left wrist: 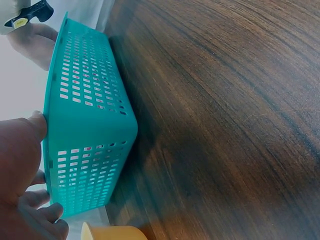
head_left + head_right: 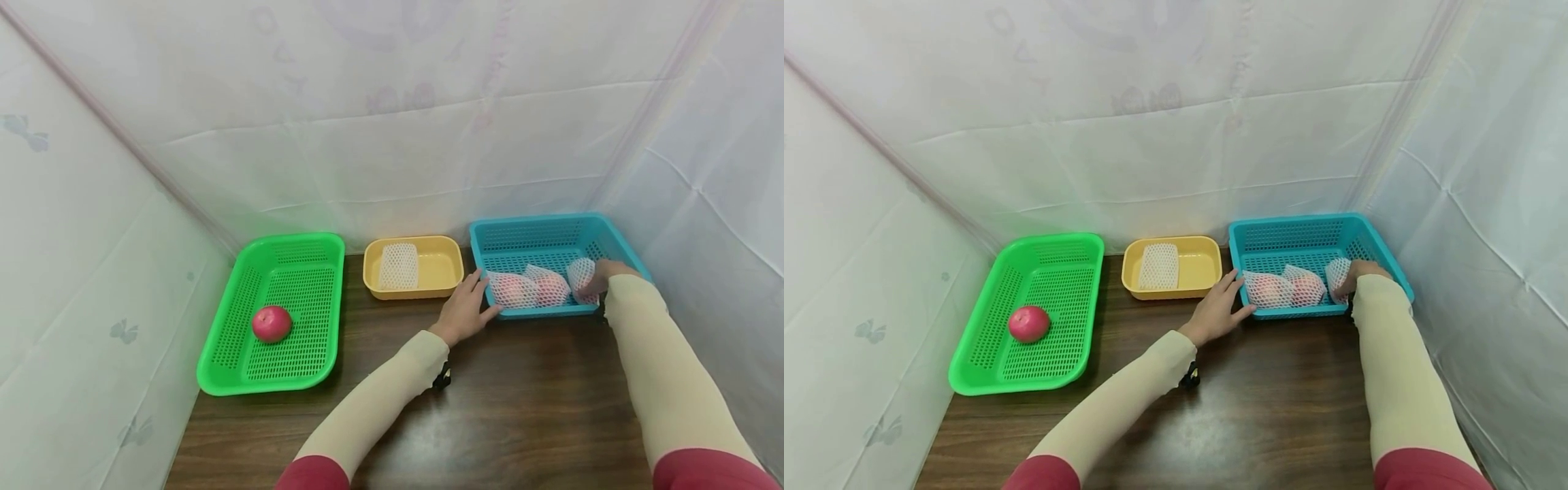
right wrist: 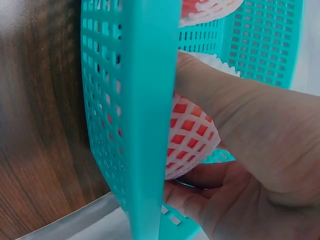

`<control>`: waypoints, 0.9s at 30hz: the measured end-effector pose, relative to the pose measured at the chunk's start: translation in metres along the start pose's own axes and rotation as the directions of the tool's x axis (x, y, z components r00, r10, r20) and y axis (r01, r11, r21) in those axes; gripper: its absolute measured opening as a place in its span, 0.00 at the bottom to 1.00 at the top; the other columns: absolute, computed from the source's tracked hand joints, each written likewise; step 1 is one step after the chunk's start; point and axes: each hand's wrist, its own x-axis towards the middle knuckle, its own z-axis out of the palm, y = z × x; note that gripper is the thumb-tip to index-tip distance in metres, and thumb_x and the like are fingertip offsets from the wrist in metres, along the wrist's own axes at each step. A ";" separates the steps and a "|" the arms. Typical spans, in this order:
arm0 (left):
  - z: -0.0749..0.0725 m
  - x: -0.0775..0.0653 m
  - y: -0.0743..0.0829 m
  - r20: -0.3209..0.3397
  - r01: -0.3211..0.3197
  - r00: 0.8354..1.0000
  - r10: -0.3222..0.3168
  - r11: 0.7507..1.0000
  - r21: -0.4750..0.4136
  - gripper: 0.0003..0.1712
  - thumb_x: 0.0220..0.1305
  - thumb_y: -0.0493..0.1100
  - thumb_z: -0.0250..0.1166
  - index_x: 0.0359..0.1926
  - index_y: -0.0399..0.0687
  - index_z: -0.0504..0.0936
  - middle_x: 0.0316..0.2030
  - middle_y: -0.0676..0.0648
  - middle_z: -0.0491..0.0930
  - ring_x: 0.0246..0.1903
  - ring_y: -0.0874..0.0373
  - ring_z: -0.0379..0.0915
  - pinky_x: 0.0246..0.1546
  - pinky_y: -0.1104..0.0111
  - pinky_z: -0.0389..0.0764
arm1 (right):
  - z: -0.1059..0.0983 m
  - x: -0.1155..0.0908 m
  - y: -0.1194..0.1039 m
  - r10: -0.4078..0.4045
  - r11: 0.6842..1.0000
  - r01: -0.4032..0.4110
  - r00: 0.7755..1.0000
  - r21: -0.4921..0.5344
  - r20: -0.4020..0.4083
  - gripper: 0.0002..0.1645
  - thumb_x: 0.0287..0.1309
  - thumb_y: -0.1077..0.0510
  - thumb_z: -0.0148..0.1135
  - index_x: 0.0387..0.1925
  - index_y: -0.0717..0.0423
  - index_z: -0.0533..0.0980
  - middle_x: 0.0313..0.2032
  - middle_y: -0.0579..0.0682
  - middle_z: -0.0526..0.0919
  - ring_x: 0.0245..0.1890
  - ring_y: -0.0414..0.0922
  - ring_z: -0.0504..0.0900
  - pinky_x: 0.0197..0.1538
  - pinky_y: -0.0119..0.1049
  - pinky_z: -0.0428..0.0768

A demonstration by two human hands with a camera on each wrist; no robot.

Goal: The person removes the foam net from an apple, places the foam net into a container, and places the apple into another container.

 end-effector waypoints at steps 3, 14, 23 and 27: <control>-0.001 0.000 0.000 0.001 0.003 1.000 -0.003 1.000 0.001 0.43 0.74 0.63 0.58 0.79 0.46 0.60 0.81 0.47 0.51 0.78 0.52 0.49 0.74 0.62 0.58 | 0.000 0.001 0.000 0.002 1.000 -0.002 1.000 0.001 0.001 0.53 0.48 0.40 0.81 0.55 0.81 0.70 0.43 0.75 0.77 0.39 0.64 0.78 0.34 0.54 0.84; 0.000 0.000 -0.001 -0.004 -0.022 1.000 0.022 1.000 0.009 0.43 0.74 0.63 0.58 0.79 0.45 0.61 0.80 0.46 0.52 0.78 0.50 0.51 0.74 0.62 0.59 | 0.006 -0.011 -0.005 0.023 0.999 -0.022 0.999 0.025 -0.033 0.50 0.54 0.44 0.78 0.61 0.78 0.66 0.48 0.75 0.75 0.43 0.67 0.76 0.42 0.61 0.83; 0.000 -0.001 0.000 0.002 -0.025 1.000 0.025 0.999 0.040 0.43 0.74 0.64 0.57 0.79 0.45 0.61 0.80 0.46 0.52 0.78 0.52 0.50 0.74 0.63 0.59 | 0.000 0.004 0.007 -0.014 0.999 0.014 1.000 -0.033 0.004 0.72 0.45 0.36 0.80 0.67 0.84 0.53 0.58 0.83 0.64 0.54 0.75 0.69 0.52 0.68 0.78; -0.001 -0.001 0.000 -0.003 -0.024 1.000 0.025 0.999 0.043 0.43 0.74 0.63 0.57 0.79 0.45 0.61 0.80 0.45 0.52 0.78 0.52 0.51 0.74 0.62 0.59 | -0.001 0.005 0.008 -0.025 0.999 0.025 1.000 -0.040 0.009 0.70 0.45 0.36 0.80 0.66 0.85 0.55 0.54 0.82 0.68 0.49 0.71 0.73 0.48 0.64 0.81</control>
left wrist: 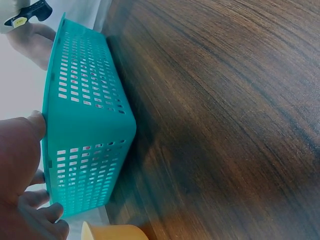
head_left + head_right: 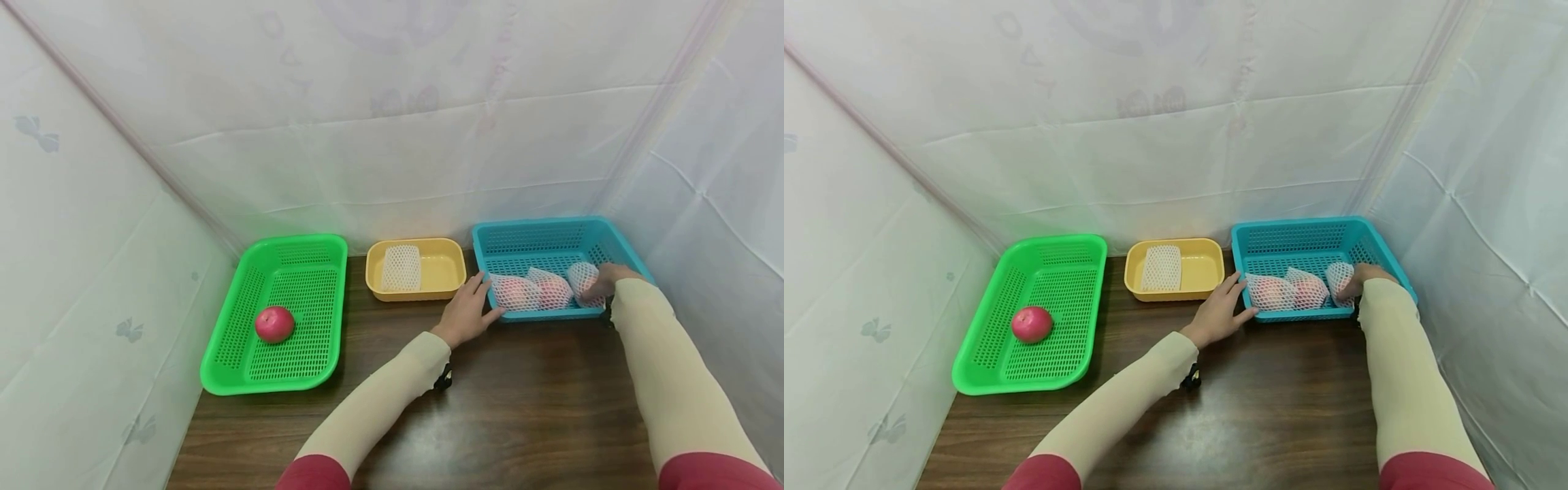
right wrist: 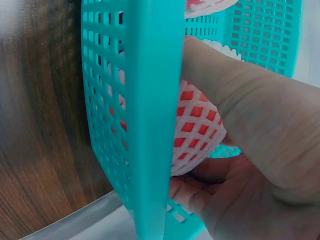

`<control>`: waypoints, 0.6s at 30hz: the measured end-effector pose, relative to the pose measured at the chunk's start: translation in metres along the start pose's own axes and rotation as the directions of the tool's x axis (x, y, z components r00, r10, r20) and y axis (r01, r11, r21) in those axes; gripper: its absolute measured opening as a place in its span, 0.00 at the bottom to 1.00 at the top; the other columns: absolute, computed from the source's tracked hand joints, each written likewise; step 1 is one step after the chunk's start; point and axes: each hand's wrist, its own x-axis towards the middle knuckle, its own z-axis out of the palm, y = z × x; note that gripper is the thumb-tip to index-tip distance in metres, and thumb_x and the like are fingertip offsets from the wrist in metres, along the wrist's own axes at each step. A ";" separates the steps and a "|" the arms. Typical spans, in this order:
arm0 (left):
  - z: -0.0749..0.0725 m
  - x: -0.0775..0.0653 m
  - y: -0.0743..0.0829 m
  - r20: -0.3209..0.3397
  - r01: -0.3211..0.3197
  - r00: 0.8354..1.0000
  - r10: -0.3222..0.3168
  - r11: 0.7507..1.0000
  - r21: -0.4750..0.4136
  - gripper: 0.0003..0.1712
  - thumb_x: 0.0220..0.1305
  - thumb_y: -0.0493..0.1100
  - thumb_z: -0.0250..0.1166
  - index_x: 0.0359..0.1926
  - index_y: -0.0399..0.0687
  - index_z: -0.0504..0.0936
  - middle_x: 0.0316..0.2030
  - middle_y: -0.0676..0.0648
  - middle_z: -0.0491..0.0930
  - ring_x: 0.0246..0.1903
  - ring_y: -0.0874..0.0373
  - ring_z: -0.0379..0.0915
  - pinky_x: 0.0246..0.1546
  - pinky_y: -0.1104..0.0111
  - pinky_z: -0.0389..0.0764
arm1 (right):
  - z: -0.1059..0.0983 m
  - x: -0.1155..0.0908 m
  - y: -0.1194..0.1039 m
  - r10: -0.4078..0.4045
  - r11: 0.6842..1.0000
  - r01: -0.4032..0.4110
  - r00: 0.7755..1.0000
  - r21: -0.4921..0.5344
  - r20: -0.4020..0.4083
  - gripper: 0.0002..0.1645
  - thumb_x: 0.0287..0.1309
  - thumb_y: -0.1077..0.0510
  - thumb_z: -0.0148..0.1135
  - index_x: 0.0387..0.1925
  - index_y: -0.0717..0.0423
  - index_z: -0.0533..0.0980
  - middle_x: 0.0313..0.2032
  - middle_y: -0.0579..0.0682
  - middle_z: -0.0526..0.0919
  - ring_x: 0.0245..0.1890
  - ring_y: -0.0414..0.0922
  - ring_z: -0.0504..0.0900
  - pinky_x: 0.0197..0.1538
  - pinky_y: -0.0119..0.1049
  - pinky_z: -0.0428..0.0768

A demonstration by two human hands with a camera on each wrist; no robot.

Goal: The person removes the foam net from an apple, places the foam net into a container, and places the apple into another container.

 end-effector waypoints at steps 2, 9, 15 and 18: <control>0.000 0.000 0.000 -0.002 0.000 1.000 0.000 1.000 -0.003 0.43 0.74 0.63 0.57 0.79 0.45 0.61 0.80 0.45 0.52 0.78 0.52 0.51 0.74 0.62 0.60 | 0.000 -0.001 0.000 -0.001 1.000 0.001 1.000 0.007 0.000 0.69 0.45 0.37 0.79 0.66 0.85 0.55 0.53 0.81 0.69 0.48 0.71 0.74 0.47 0.63 0.82; 0.000 0.000 0.000 0.005 -0.004 1.000 0.004 1.000 -0.008 0.43 0.74 0.64 0.57 0.79 0.46 0.61 0.80 0.46 0.51 0.78 0.53 0.50 0.74 0.63 0.59 | -0.001 -0.005 0.002 -0.019 1.000 0.019 1.000 -0.019 -0.006 0.65 0.49 0.36 0.76 0.64 0.86 0.58 0.55 0.83 0.68 0.51 0.73 0.72 0.53 0.66 0.78; 0.000 0.000 -0.001 -0.006 -0.022 1.000 0.022 0.999 0.028 0.43 0.74 0.65 0.56 0.78 0.45 0.62 0.80 0.46 0.53 0.78 0.52 0.51 0.75 0.63 0.57 | -0.006 -0.004 0.004 -0.067 0.996 0.065 0.997 -0.057 -0.039 0.48 0.53 0.37 0.73 0.46 0.81 0.73 0.40 0.71 0.79 0.39 0.62 0.77 0.43 0.56 0.83; 0.000 0.001 -0.003 -0.013 -0.032 0.999 0.033 0.999 0.033 0.43 0.74 0.64 0.57 0.78 0.44 0.63 0.79 0.45 0.54 0.77 0.51 0.52 0.75 0.63 0.56 | -0.008 -0.005 0.003 -0.083 0.996 0.080 0.995 -0.048 -0.051 0.41 0.54 0.38 0.73 0.41 0.77 0.76 0.35 0.65 0.79 0.35 0.57 0.76 0.37 0.49 0.82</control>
